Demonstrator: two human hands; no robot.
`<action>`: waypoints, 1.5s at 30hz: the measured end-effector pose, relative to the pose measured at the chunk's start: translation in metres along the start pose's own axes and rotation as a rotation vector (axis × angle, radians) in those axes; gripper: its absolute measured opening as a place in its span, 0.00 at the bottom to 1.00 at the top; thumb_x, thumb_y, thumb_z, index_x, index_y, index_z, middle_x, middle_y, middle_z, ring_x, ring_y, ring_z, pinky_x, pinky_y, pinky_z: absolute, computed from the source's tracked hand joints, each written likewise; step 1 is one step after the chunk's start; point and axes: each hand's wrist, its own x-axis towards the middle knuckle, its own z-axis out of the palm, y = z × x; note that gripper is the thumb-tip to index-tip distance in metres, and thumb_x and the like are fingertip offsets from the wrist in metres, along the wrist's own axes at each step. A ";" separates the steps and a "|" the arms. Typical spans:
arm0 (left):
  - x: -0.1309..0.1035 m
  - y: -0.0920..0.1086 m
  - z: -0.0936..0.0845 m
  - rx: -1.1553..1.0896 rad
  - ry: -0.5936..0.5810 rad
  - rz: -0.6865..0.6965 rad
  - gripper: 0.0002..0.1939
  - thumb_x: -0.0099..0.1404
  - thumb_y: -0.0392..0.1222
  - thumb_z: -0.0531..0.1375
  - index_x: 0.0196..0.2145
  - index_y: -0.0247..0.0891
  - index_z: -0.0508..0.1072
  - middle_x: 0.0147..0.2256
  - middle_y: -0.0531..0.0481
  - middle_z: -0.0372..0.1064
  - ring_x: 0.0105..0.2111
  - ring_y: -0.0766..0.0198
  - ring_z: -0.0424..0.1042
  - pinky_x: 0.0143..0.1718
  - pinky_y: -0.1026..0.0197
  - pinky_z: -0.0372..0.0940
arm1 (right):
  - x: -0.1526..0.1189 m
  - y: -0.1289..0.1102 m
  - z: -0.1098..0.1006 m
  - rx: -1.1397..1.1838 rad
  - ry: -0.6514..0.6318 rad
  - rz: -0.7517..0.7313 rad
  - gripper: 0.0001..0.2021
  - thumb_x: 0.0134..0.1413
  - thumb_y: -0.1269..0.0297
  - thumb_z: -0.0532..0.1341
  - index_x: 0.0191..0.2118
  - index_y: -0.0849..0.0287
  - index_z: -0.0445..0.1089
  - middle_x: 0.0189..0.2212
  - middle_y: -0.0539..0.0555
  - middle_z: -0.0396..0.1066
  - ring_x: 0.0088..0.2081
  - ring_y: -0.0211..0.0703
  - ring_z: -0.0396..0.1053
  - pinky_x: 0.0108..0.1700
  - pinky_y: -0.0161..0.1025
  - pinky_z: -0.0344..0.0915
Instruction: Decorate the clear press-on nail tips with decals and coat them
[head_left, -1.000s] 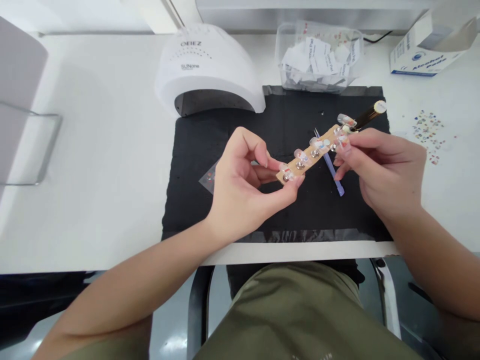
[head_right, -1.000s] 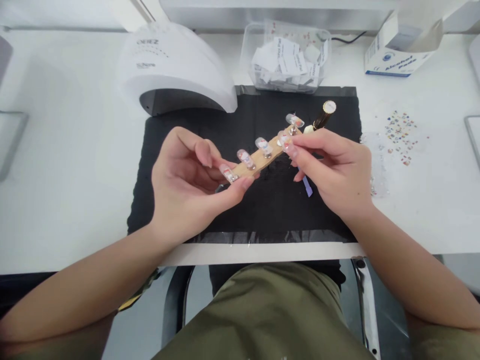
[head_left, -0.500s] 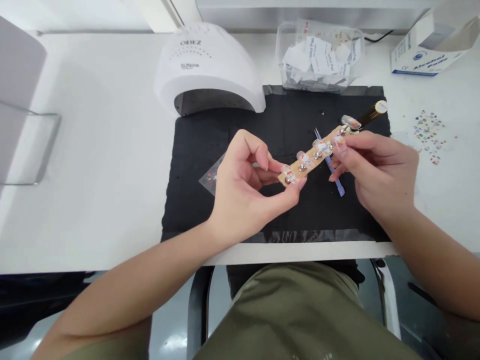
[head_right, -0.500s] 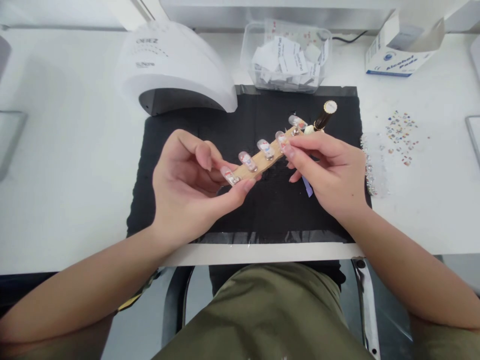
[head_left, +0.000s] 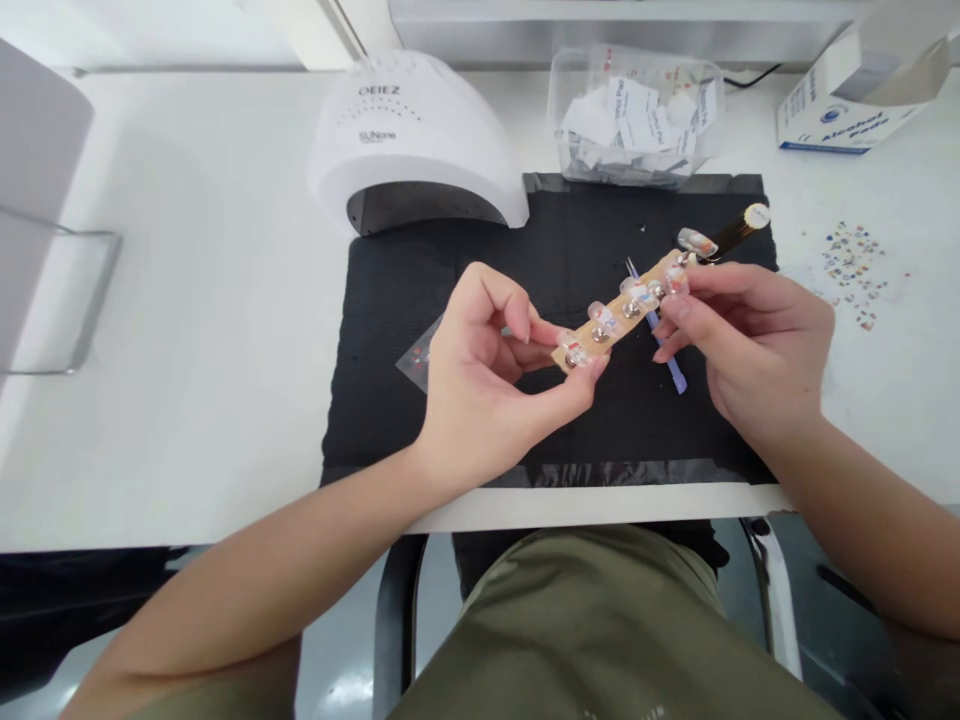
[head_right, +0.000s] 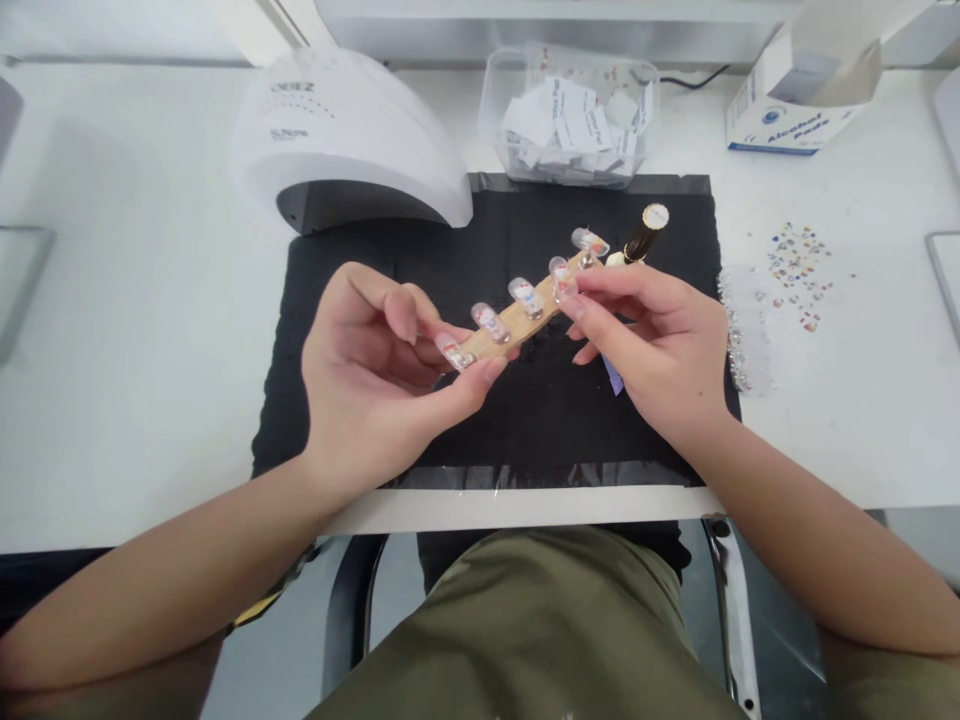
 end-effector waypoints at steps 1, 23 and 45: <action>0.000 0.000 0.000 0.006 -0.001 -0.008 0.30 0.67 0.48 0.78 0.39 0.47 0.56 0.34 0.61 0.68 0.36 0.64 0.86 0.39 0.60 0.85 | 0.000 0.000 0.000 -0.009 -0.002 -0.003 0.06 0.62 0.58 0.80 0.43 0.36 0.89 0.40 0.47 0.87 0.32 0.43 0.83 0.27 0.44 0.84; -0.002 0.002 0.003 -0.018 -0.023 0.012 0.29 0.65 0.41 0.77 0.38 0.46 0.56 0.33 0.61 0.72 0.35 0.65 0.87 0.38 0.66 0.84 | 0.000 0.001 0.003 0.003 0.051 -0.052 0.06 0.62 0.61 0.79 0.41 0.39 0.89 0.32 0.43 0.85 0.25 0.34 0.75 0.29 0.40 0.78; 0.004 -0.006 0.004 -0.112 -0.060 0.135 0.29 0.63 0.34 0.78 0.38 0.45 0.58 0.32 0.62 0.70 0.34 0.65 0.87 0.37 0.68 0.84 | 0.002 0.003 0.002 -0.051 0.063 -0.091 0.03 0.65 0.59 0.78 0.43 0.43 0.90 0.32 0.45 0.85 0.25 0.32 0.75 0.29 0.35 0.79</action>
